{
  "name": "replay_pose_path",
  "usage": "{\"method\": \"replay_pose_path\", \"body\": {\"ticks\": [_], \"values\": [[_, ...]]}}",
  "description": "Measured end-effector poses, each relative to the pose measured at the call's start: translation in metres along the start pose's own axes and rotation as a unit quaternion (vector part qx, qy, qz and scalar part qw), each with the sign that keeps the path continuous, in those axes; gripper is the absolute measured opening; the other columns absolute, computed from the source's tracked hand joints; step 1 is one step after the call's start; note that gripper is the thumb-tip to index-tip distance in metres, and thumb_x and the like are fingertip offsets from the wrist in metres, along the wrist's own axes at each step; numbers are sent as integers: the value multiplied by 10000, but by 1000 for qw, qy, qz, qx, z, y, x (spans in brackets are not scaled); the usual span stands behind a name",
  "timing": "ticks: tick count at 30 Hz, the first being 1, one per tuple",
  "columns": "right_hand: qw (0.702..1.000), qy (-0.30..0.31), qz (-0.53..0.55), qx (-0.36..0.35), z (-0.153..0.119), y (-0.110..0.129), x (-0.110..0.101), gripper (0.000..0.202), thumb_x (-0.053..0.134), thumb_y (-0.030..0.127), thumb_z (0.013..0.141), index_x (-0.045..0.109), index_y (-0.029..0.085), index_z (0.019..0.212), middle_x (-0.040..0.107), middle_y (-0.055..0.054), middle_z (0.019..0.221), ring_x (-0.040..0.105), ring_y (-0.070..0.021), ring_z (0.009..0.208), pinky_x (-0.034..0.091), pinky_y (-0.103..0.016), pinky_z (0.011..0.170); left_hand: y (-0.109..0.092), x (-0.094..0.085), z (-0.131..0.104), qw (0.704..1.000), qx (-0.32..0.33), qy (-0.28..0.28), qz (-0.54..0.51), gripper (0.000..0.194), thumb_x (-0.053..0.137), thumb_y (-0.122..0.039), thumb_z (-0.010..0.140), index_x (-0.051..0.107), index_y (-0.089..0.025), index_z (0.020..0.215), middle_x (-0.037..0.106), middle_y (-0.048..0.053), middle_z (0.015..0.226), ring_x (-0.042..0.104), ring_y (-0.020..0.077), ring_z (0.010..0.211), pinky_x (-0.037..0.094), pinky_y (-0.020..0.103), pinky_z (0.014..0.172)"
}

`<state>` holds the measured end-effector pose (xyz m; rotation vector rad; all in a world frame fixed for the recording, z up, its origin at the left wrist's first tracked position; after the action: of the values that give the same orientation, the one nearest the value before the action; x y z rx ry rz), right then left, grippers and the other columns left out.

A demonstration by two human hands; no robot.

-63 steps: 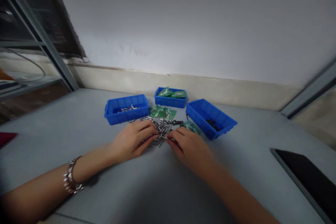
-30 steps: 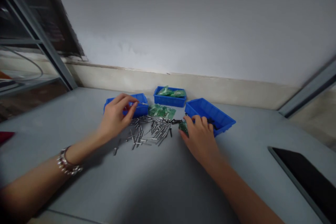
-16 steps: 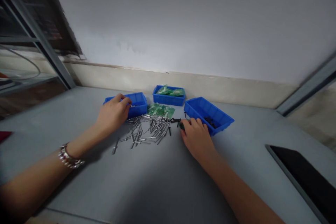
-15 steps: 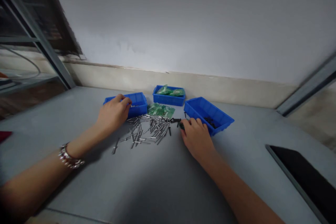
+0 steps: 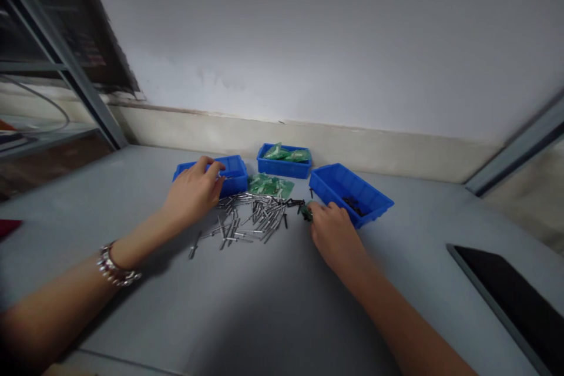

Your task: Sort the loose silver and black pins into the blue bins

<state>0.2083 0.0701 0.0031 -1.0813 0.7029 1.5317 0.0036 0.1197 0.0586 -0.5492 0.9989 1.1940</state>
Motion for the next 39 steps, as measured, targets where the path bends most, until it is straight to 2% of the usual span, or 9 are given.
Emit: {"method": "replay_pose_path", "body": {"ticks": [7, 12, 16, 20, 24, 27, 32, 36, 39], "values": [[1000, -18, -21, 1, 4, 1, -13, 194, 406, 90, 754, 575, 159, 687, 586, -74, 612, 538, -201, 594, 376, -301, 564, -32, -18, -8, 989, 100, -48, -100, 220, 351, -199, 873, 497, -133, 1024, 472, 129, 1079, 521, 201, 801, 416, 341, 689], [996, -85, -33, -3, 7, 9, -44, 199, 405, 130, 777, 547, 166, 643, 558, -72, 575, 528, -229, 636, 363, -329, 584, -58, -24, -22, 961, 168, -46, -214, 186, 373, -170, 858, 495, -142, 996, 461, 121, 1075, 495, 209, 891, 422, 363, 754], [977, -152, 150, -11, 5, 17, -73, 149, 447, 188, 796, 582, 178, 734, 605, -50, 667, 561, -198, 673, 395, -303, 593, -68, -26, -29, 931, 165, -23, -325, 219, 447, -211, 844, 478, -142, 1050, 429, 128, 1130, 454, 228, 1010, 408, 385, 846], [918, -97, 382, 48, 7, 15, -68, 105, 518, 255, 791, 602, 208, 748, 631, -21, 712, 573, -162, 651, 421, -271, 565, -74, -16, -30, 854, 123, 48, -504, 403, 597, -309, 770, 457, -152, 1113, 493, 99, 1079, 477, 209, 986, 425, 347, 835], [865, -29, 489, 106, 6, 16, -48, 108, 567, 302, 769, 609, 208, 737, 627, -1, 676, 565, -145, 603, 417, -254, 517, -85, 6, -35, 798, 96, 160, -573, 204, 581, -325, 779, 571, -152, 888, 563, 38, 841, 517, 160, 780, 435, 278, 677], [838, -3, 534, 112, 6, 20, -39, 116, 586, 312, 757, 601, 204, 718, 617, 10, 663, 563, -130, 588, 423, -243, 515, -84, 16, -36, 788, 67, 185, -584, 174, 553, -314, 792, 567, -151, 733, 526, 3, 704, 479, 121, 660, 392, 237, 581], [809, 29, 577, 107, 8, 25, -31, 115, 588, 312, 761, 592, 199, 743, 598, 12, 699, 562, -124, 639, 439, -242, 563, -84, 23, -38, 777, 51, 204, -593, 201, 532, -320, 792, 545, -152, 683, 487, -19, 624, 423, 99, 584, 358, 226, 539], [784, 118, 602, 91, 8, 38, -16, 193, 601, 356, 752, 605, 193, 855, 604, -6, 774, 557, -142, 691, 439, -260, 589, -81, 22, -36, 774, 44, 191, -602, 196, 522, -318, 788, 552, -152, 689, 506, -10, 640, 436, 106, 605, 362, 226, 548], [787, 164, 588, 93, 5, 42, -5, 229, 578, 394, 766, 612, 175, 822, 582, -6, 721, 528, -138, 650, 411, -258, 556, -80, 20, -35, 788, 52, 182, -586, 216, 520, -327, 794, 539, -153, 668, 491, -14, 621, 429, 106, 594, 353, 224, 537]]}}
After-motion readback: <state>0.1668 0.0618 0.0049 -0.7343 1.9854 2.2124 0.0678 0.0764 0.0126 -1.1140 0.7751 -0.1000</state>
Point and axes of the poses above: each hand's wrist, its own z-axis towards the middle knuckle, its own x-axis out of the palm, y = z × x, the point moved 10 cm from there along z, towards the middle knuckle
